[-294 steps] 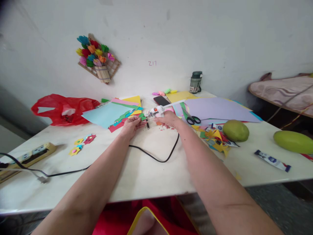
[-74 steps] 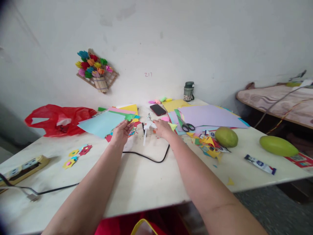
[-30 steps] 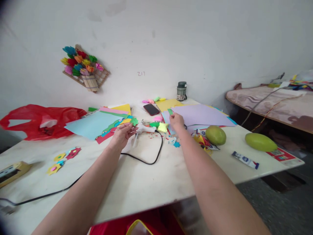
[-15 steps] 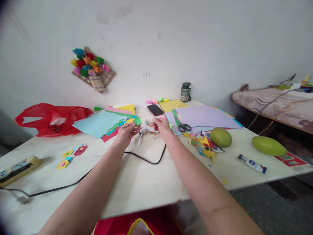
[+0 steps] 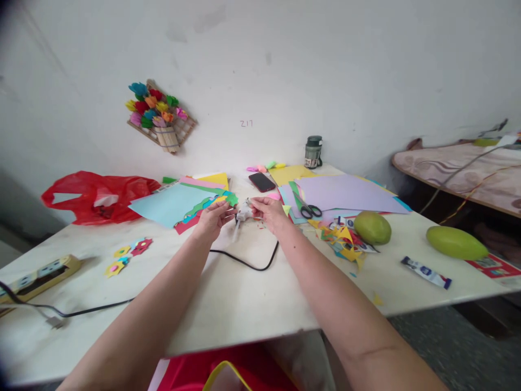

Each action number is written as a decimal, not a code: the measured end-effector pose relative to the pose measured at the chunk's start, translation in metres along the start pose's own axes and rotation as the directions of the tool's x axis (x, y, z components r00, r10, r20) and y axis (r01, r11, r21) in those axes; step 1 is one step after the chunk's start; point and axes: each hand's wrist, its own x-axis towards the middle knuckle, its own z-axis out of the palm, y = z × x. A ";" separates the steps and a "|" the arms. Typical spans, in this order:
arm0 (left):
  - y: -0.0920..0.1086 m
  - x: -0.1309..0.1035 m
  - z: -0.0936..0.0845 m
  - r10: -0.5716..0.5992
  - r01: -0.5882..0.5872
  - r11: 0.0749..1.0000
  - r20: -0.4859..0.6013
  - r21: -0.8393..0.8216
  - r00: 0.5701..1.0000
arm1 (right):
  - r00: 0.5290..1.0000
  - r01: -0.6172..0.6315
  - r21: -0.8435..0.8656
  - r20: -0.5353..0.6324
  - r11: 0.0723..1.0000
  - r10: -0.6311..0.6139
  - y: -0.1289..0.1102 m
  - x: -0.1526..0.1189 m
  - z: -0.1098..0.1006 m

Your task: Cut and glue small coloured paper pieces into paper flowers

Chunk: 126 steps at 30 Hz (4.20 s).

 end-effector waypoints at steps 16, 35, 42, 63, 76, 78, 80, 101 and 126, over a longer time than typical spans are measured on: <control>-0.010 -0.017 0.004 0.036 -0.038 0.998 0.056 0.042 0.998 | 0.993 -0.057 -0.097 0.101 0.994 0.067 0.001 -0.011 0.012; -0.010 -0.018 -0.001 0.032 -0.036 0.997 0.068 0.063 0.997 | 0.966 -0.225 0.074 0.145 0.972 0.213 0.001 -0.010 0.010; -0.008 -0.019 -0.001 0.032 -0.038 0.997 0.081 0.068 0.996 | 0.971 -0.203 0.107 0.153 0.973 0.186 0.000 -0.011 0.012; -0.007 -0.017 0.000 0.028 -0.033 0.998 0.085 0.059 0.996 | 0.974 -0.166 0.073 0.166 0.983 0.152 0.002 -0.014 0.016; -0.009 -0.017 -0.004 0.022 -0.029 0.996 0.088 0.086 0.996 | 0.991 -0.120 0.061 0.074 0.991 0.115 0.004 -0.012 0.016; -0.009 -0.017 -0.004 0.023 -0.032 0.995 0.094 0.098 0.995 | 0.992 -0.113 0.047 0.058 0.992 0.110 0.002 -0.013 0.017; -0.009 -0.017 -0.003 0.023 -0.034 0.993 0.100 0.112 0.995 | 0.994 -0.097 0.039 0.054 0.995 0.095 0.001 -0.015 0.018; -0.010 -0.019 -0.003 0.023 -0.040 0.988 0.109 0.149 0.994 | 0.999 -0.039 -0.043 0.028 0.998 0.040 -0.002 -0.015 0.019; -0.009 -0.022 0.002 -0.043 0.019 0.987 0.149 0.158 0.988 | 0.981 0.186 -0.235 -0.012 0.954 -0.194 0.012 -0.003 0.011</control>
